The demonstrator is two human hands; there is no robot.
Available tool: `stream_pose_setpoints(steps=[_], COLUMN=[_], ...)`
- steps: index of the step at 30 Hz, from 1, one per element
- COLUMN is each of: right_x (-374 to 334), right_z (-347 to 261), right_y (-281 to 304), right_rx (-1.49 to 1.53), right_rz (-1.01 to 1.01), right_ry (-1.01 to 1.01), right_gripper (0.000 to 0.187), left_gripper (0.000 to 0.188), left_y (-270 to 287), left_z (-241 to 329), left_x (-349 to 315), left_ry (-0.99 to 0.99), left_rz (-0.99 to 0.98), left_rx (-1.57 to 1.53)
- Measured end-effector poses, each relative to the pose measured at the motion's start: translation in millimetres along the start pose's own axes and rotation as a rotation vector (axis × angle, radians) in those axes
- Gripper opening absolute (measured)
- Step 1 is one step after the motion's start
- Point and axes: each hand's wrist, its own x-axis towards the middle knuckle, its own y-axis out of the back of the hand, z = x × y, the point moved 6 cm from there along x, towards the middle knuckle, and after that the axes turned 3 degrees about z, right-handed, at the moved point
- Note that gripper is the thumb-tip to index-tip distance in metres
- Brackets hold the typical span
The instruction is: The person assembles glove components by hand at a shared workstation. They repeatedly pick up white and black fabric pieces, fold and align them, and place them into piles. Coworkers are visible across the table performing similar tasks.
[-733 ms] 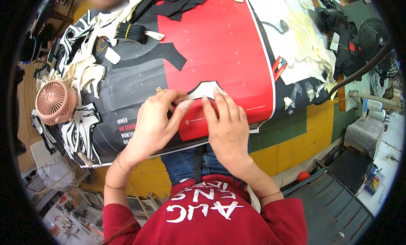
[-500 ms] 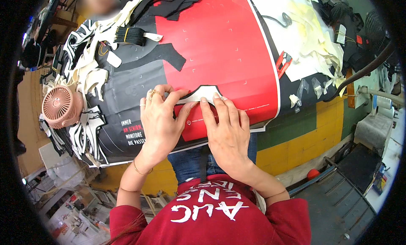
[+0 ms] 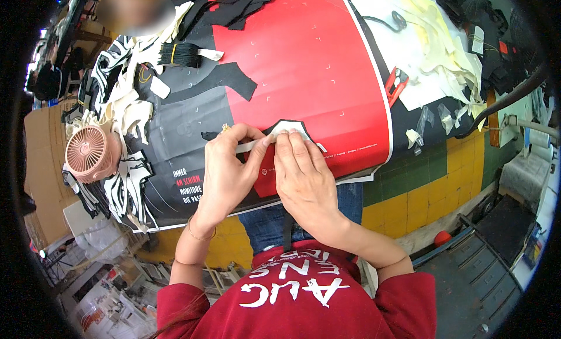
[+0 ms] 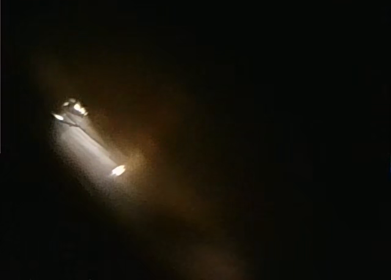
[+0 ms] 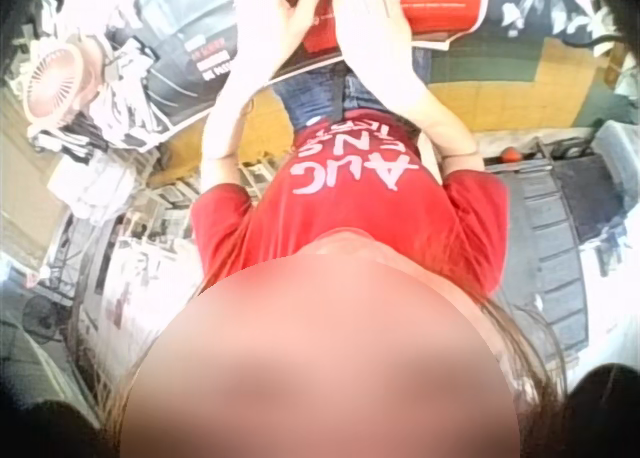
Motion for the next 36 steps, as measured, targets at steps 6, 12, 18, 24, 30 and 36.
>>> stream_pose_setpoints(steps=[6, 12, 18, 24, 30, 36], right_x=[-7.6, -11.8, -9.8, -7.2, -2.2, 5.6], right_z=[8.4, 8.5, 7.0, 2.9, 0.6, -2.6], right_y=[-6.3, -11.1, -12.3, -10.2, -7.3, -6.5], right_rx=[0.252, 0.295, 0.267, 0.161, 0.11, 0.092], right_rz=[-0.007, 0.035, 0.025, 0.005, -0.012, 0.012], right_ry=[-0.06, -0.086, -0.102, -0.085, -0.098, -0.014], right_gripper=[0.051, 0.055, 0.054, 0.054, 0.051, 0.046], left_gripper=[0.018, 0.018, 0.018, 0.016, 0.018, 0.026], left_y=[0.5, -0.9, -1.0, -2.1, -2.7, 16.2], left_z=[-8.0, -8.8, -12.0, -12.9, -11.3, -22.5], left_x=[1.7, -0.2, -4.1, -5.9, -6.5, -9.7], left_ry=[0.17, 0.167, 0.147, 0.146, 0.102, 0.213], left_rz=[0.044, 0.108, 0.148, 0.148, 0.19, 0.177], left_rx=[-0.064, -0.039, -0.037, -0.036, 0.012, 0.113])
